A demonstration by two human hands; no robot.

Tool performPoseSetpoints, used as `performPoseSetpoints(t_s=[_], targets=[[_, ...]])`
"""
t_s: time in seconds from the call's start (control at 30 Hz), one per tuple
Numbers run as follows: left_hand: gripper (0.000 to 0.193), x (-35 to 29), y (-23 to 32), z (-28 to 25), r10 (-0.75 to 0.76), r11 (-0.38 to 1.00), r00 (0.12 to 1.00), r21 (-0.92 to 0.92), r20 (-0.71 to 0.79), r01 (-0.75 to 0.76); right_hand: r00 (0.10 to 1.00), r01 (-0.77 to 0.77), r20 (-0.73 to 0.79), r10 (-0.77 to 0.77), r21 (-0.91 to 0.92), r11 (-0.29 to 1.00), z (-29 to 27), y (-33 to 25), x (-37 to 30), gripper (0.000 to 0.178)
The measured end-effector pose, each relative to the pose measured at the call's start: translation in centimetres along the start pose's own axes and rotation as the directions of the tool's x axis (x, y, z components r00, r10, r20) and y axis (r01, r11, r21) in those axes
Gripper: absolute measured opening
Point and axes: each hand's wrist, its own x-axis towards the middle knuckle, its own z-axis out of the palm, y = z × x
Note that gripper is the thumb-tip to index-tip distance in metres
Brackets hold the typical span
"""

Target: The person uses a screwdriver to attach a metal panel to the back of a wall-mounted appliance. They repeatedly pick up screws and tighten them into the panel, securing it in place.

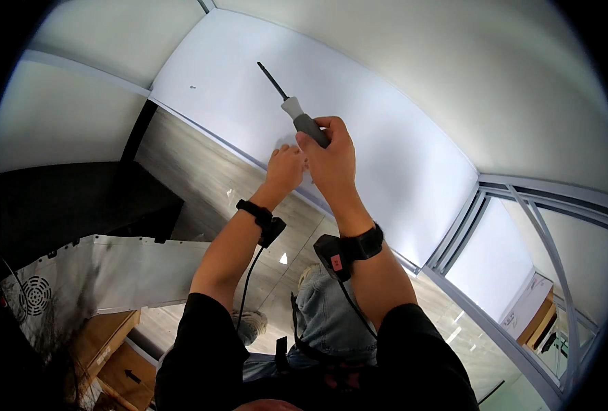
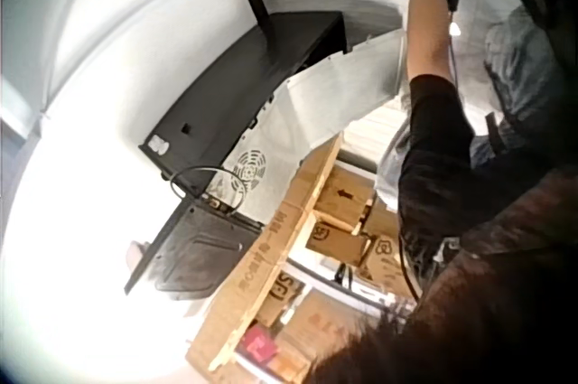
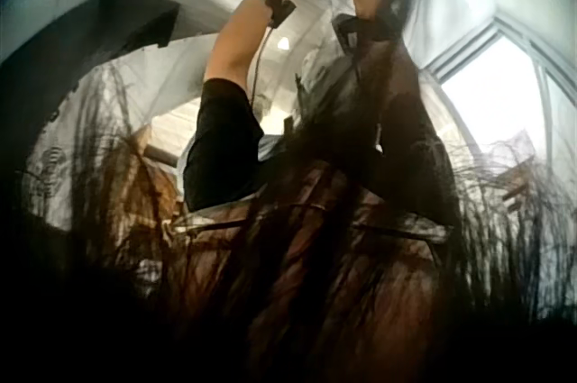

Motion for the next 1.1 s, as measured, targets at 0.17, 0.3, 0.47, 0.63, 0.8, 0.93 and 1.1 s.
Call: performPoseSetpoints(t_s=[0.17,0.3,0.47,0.63,0.8,0.93,1.1], targets=[[0.002,0.0,-0.5,1.5,0.08,0.996,0.995,-0.025,-0.061,-0.082,1.0,0.011,-0.005,-0.011,0.107,0.994,-0.6,0.7,-0.1,0.028],[0.001,0.4,-0.3,1.9,0.071,0.997,0.994,-0.001,-0.079,-0.072,0.998,0.061,0.032,-0.062,0.029,0.998,-0.9,0.6,-0.6,0.027],[0.003,0.8,0.2,2.4,0.079,0.992,0.996,0.106,-0.036,-0.075,0.998,0.057,0.01,-0.056,-0.045,0.997,-1.8,0.7,-0.9,0.027],[0.009,0.8,-0.4,2.8,0.065,0.994,0.998,0.091,-0.01,-0.063,0.999,0.045,0.005,-0.045,-0.036,0.998,-1.9,0.6,-1.0,0.028],[0.013,0.8,-0.6,2.3,0.09,0.995,0.993,0.026,0.077,-0.093,0.998,0.062,-0.006,-0.063,-0.066,0.996,-2.3,1.1,-1.1,0.029],[0.013,1.2,-0.8,1.7,0.092,0.996,0.991,-0.02,0.095,-0.09,0.998,0.054,-0.026,-0.057,-0.084,0.995,-2.6,1.6,-0.8,0.029],[0.013,1.5,-0.6,0.1,-0.022,0.942,1.0,-0.336,-0.019,0.014,0.998,0.059,-0.017,-0.061,-0.083,0.995,-2.4,1.6,-0.8,0.031]])
